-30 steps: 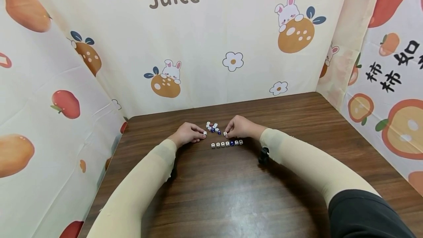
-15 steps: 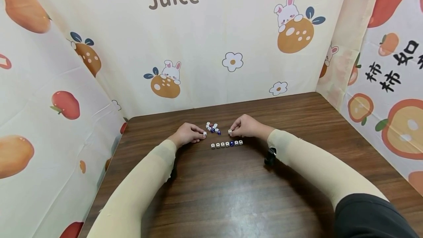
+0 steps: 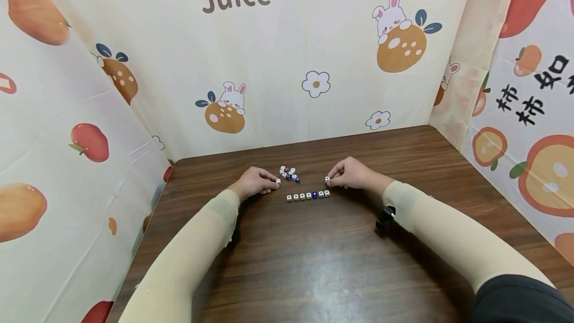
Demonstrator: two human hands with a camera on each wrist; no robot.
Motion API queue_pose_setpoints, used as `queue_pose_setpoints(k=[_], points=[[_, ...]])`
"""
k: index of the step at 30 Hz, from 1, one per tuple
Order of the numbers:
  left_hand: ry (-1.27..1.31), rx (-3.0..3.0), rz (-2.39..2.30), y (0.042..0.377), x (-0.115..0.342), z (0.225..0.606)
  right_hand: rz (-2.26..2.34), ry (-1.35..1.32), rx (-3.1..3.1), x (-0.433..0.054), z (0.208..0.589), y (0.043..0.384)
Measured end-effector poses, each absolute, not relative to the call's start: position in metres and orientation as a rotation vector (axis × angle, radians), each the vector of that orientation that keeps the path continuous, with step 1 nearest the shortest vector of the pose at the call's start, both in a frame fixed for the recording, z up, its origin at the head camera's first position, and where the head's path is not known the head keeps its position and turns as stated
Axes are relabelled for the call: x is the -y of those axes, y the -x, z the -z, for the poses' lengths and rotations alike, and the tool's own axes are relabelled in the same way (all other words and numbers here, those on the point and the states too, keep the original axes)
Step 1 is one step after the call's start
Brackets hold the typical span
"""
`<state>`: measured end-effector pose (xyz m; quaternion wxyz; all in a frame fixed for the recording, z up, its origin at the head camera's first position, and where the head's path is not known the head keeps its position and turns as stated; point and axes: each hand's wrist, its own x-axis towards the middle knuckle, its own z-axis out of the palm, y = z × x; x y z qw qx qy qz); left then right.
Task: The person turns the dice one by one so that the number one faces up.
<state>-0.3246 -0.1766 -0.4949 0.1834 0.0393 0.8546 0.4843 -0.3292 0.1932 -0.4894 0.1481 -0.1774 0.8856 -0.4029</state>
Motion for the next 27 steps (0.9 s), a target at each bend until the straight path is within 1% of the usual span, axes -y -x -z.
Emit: queue_pose_setpoints(k=[14,27], points=[[-0.135,-2.422,-1.359,0.326,0.177,0.497,1.145,0.578,-2.543,-0.207,0.497,0.307],[-0.122,-2.421,-1.358,0.323,0.176,0.493,1.170,0.621,-2.543,-0.212,0.510,0.309]])
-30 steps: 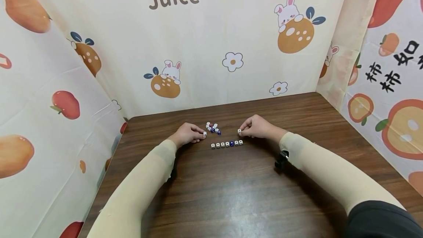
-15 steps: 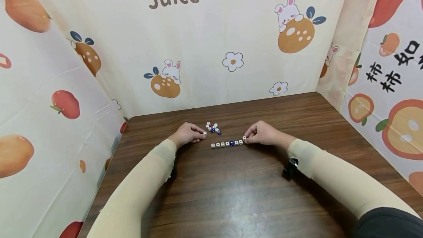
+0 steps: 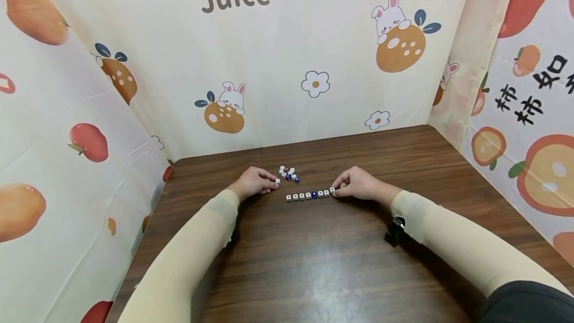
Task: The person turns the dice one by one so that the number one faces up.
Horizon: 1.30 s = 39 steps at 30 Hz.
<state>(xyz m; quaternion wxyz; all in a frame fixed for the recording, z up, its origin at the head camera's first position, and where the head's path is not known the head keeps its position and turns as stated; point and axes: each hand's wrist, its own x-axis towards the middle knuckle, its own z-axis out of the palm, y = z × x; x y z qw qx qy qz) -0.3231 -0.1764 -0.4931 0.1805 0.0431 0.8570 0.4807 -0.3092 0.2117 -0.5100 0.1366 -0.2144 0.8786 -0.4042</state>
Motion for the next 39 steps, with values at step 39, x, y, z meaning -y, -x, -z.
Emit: queue_pose_setpoints(k=[39], points=[[-0.120,-2.396,-1.369,0.3246,0.1773,0.4957,1.166,0.596,-2.454,-0.2112,0.5045,0.3099]])
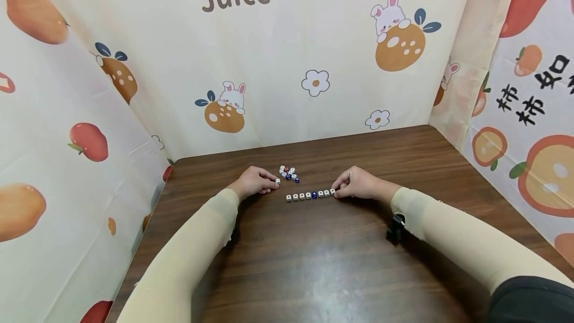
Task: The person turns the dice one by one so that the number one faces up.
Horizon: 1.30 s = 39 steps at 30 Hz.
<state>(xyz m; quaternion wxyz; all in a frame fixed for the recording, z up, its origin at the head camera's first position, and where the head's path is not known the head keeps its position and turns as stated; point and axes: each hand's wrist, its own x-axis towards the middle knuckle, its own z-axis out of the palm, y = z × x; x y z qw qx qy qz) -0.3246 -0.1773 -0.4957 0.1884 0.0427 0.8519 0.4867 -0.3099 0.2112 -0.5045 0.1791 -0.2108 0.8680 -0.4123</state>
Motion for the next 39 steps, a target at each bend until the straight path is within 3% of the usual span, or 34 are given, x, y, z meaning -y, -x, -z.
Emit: queue_pose_setpoints(k=[39], points=[[-0.130,-2.377,-1.388,0.322,0.178,0.492,1.115,0.608,-2.364,-0.213,0.490,0.314]])
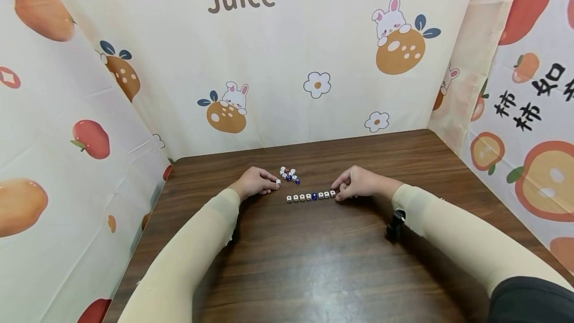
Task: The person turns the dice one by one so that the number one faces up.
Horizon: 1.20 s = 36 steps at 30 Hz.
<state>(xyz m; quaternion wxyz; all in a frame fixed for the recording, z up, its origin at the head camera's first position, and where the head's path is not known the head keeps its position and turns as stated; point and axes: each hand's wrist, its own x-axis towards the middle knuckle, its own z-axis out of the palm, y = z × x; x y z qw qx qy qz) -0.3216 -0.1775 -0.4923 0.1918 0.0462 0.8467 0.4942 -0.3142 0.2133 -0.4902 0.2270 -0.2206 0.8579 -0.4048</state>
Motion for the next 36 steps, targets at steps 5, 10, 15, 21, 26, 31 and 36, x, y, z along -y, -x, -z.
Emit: queue_pose_setpoints(k=[5,10,15,21,26,31,36], points=[[-0.111,-2.387,-1.368,0.323,0.178,0.497,1.051,0.661,-2.317,-0.212,0.477,0.329],[-0.115,-2.401,-1.365,0.324,0.179,0.496,1.047,0.672,-2.360,-0.201,0.456,0.341],[-0.116,-2.392,-1.377,0.324,0.180,0.495,1.064,0.630,-2.414,-0.182,0.451,0.348],[-0.118,-2.393,-1.373,0.322,0.180,0.493,1.027,0.608,-2.457,-0.153,0.463,0.352],[-0.119,-2.383,-1.392,0.323,0.180,0.495,0.969,0.644,-2.497,-0.131,0.471,0.356],[-0.116,-2.378,-1.391,0.325,0.179,0.497,0.921,0.656,-2.498,-0.114,0.477,0.360],[-0.114,-2.385,-1.384,0.326,0.178,0.497,0.899,0.614,-2.495,-0.104,0.482,0.361]])
